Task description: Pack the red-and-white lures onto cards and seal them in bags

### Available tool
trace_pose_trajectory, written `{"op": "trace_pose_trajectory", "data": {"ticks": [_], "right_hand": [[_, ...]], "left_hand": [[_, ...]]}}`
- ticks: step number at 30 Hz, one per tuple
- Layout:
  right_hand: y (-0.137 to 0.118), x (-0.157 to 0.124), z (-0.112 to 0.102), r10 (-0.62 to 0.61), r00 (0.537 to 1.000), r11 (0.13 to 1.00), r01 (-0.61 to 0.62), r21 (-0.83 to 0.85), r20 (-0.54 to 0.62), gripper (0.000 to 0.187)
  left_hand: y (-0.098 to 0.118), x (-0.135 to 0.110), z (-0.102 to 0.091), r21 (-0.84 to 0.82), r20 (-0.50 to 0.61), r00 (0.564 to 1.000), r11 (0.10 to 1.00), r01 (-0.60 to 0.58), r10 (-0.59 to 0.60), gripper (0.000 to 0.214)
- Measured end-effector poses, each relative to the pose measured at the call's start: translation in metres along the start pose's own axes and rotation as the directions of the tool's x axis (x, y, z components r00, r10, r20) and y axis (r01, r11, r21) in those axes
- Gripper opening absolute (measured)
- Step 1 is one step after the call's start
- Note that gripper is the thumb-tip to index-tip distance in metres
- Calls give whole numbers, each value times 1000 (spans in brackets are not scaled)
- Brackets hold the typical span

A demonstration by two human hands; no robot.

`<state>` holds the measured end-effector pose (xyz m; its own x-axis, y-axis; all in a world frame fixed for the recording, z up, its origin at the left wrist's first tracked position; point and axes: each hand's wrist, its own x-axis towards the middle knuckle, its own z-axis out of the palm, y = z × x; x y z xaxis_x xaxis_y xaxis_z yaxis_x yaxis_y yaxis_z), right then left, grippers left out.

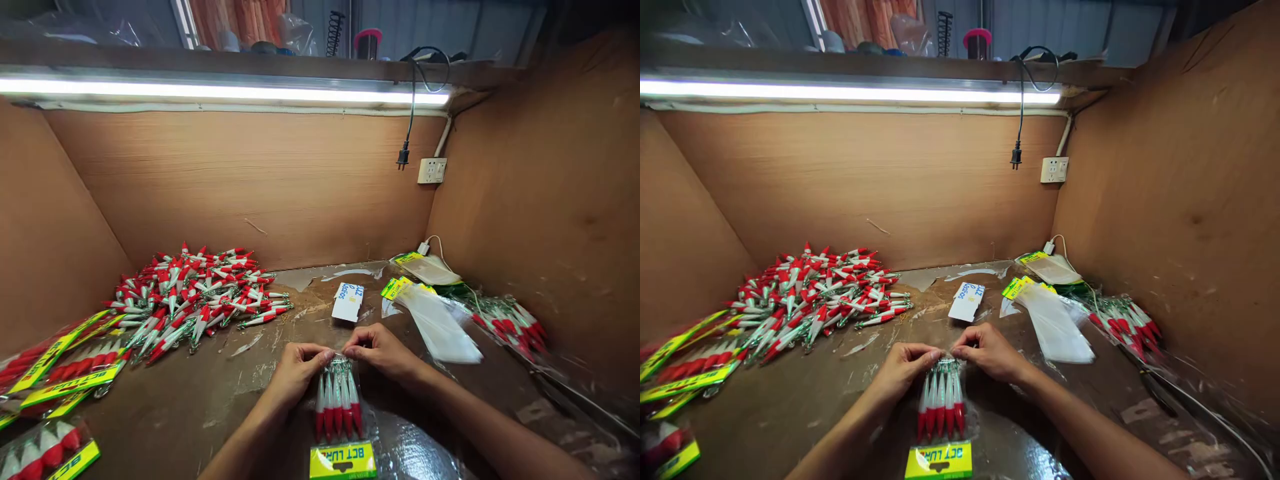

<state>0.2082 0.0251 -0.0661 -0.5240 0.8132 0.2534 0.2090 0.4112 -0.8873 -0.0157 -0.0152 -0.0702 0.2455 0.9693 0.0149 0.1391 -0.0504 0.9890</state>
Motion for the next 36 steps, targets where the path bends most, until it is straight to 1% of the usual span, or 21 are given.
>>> {"op": "trace_pose_trajectory", "data": {"ticks": [3,5,8,11,14,18,19,20,22,23,24,27,29,31,34,36], "right_hand": [[2,-1,-1,-21,999,999,23,-44,35,19],[4,-1,0,-31,998,996,35,-77,46,19],[9,0,3,-35,998,992,42,-122,60,17],[14,1,5,-27,997,982,39,-185,67,12],[15,1,6,-31,997,967,50,-248,77,10],[11,0,7,-106,992,943,123,-310,71,11],[11,0,7,-122,990,937,138,-321,70,12],[10,-1,7,-135,988,932,151,-329,70,12],[10,-2,7,-157,985,925,173,-339,76,13],[11,-3,7,-169,983,921,185,-342,78,13],[11,-3,7,-180,980,917,197,-346,81,13],[11,-5,7,-210,973,895,232,-381,98,13],[10,-7,6,-241,964,860,266,-435,114,10],[8,-9,5,-279,950,809,312,-499,142,9],[2,-14,2,-313,925,708,378,-596,214,15],[-3,-17,0,-316,910,636,413,-652,269,19]], "left_hand": [[4,-1,-6,192,3,995,976,-99,100,34],[8,-1,-11,311,30,991,941,-134,131,34],[11,1,-17,455,99,992,882,-120,84,39],[10,7,-20,545,154,988,832,-109,29,34],[7,15,-21,551,188,982,827,-111,7,26],[5,20,-25,526,222,975,843,-110,-11,23],[5,20,-25,514,230,973,850,-110,-13,26],[5,18,-25,498,237,971,860,-113,-10,34],[5,14,-24,449,242,970,884,-128,17,55],[5,12,-23,423,241,970,896,-139,36,62],[5,9,-22,401,236,970,904,-149,55,65],[3,1,-19,378,215,974,913,-151,73,54],[1,-5,-17,389,197,977,908,-154,81,43],[-1,-11,-15,412,167,980,895,-172,111,34],[-4,-18,-14,447,132,979,872,-200,157,28],[-6,-21,-13,461,133,974,858,-227,186,26]]}}
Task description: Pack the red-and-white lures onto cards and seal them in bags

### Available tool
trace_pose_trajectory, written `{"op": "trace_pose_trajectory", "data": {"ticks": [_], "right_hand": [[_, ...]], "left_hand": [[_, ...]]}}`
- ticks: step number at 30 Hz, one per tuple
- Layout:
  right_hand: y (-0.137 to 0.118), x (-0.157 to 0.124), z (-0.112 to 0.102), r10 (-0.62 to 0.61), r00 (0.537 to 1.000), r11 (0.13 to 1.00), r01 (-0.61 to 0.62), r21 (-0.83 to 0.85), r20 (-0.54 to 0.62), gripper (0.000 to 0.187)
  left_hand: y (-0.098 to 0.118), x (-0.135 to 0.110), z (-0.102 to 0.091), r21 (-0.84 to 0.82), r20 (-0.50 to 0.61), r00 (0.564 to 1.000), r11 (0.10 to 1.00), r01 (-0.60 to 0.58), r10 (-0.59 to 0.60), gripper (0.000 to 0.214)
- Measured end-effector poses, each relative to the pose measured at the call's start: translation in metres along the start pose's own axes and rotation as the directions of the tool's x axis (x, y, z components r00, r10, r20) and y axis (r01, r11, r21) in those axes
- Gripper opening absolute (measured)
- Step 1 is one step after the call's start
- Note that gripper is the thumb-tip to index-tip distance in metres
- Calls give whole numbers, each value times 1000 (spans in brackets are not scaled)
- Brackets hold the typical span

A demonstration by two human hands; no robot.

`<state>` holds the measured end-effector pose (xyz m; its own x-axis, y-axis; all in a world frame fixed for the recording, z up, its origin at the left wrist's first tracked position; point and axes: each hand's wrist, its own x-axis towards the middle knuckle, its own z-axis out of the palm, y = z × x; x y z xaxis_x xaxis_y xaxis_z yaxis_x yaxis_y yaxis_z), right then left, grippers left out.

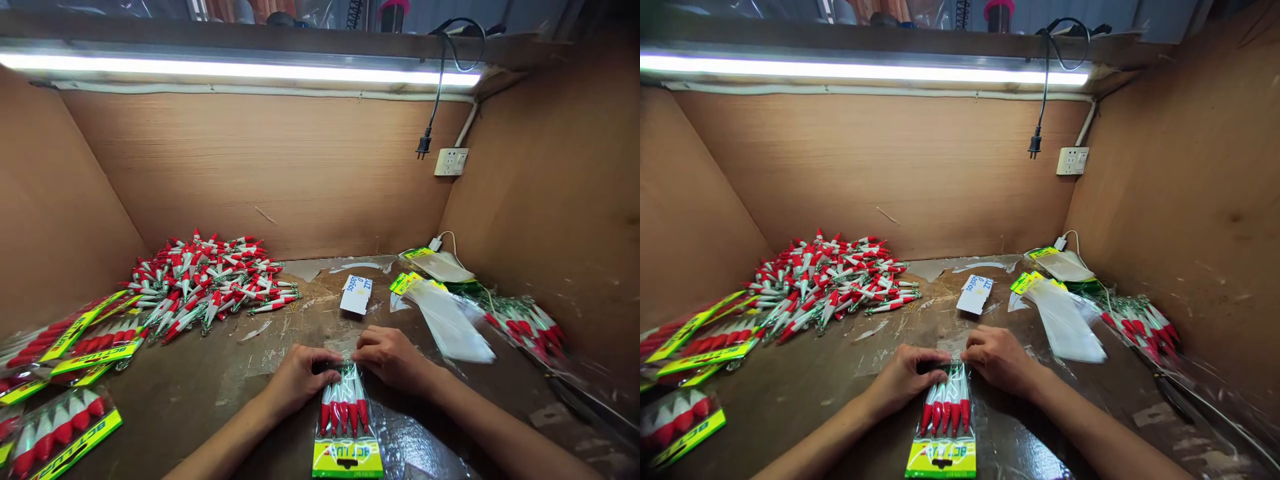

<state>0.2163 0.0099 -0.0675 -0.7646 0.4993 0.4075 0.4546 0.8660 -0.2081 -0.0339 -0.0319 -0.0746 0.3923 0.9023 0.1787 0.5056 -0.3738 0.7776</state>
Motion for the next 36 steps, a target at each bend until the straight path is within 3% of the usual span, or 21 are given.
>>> {"op": "trace_pose_trajectory", "data": {"ticks": [3,9,13,17,21,23,25,27,32,34,36], "right_hand": [[-5,-3,-5,-33,999,998,35,-58,28,23],[-6,-6,-7,-76,995,997,74,22,65,24],[-10,-6,-11,-106,990,994,108,-15,90,23],[-16,-9,-22,-104,985,994,107,-12,139,25],[-6,-11,-29,-36,972,983,-8,185,234,19],[1,-10,-28,56,977,955,-113,274,207,20],[7,-8,-22,201,971,921,-231,314,126,23],[7,-5,-15,299,950,886,-311,344,90,25],[-2,-3,0,336,931,828,-364,427,143,21],[-3,-2,3,371,911,741,-407,534,180,23],[-3,0,5,405,885,573,-441,690,229,30]], "left_hand": [[-5,-3,3,24,-29,998,998,-52,53,23],[-15,-7,6,126,-15,989,981,-146,149,24],[-5,-15,-6,219,125,965,943,-252,229,35],[5,-29,-27,344,312,933,894,-287,179,64],[3,-39,-40,429,409,905,850,-306,119,71],[0,-37,-38,457,331,938,853,-254,102,71],[-2,-31,-31,480,163,985,867,-132,60,70],[-2,-23,-20,492,53,999,870,-37,13,65],[5,-10,-2,383,39,999,923,-29,15,32],[9,-9,-1,242,-4,1000,970,-3,4,24],[15,-8,-1,37,-45,998,998,47,-45,22]]}}
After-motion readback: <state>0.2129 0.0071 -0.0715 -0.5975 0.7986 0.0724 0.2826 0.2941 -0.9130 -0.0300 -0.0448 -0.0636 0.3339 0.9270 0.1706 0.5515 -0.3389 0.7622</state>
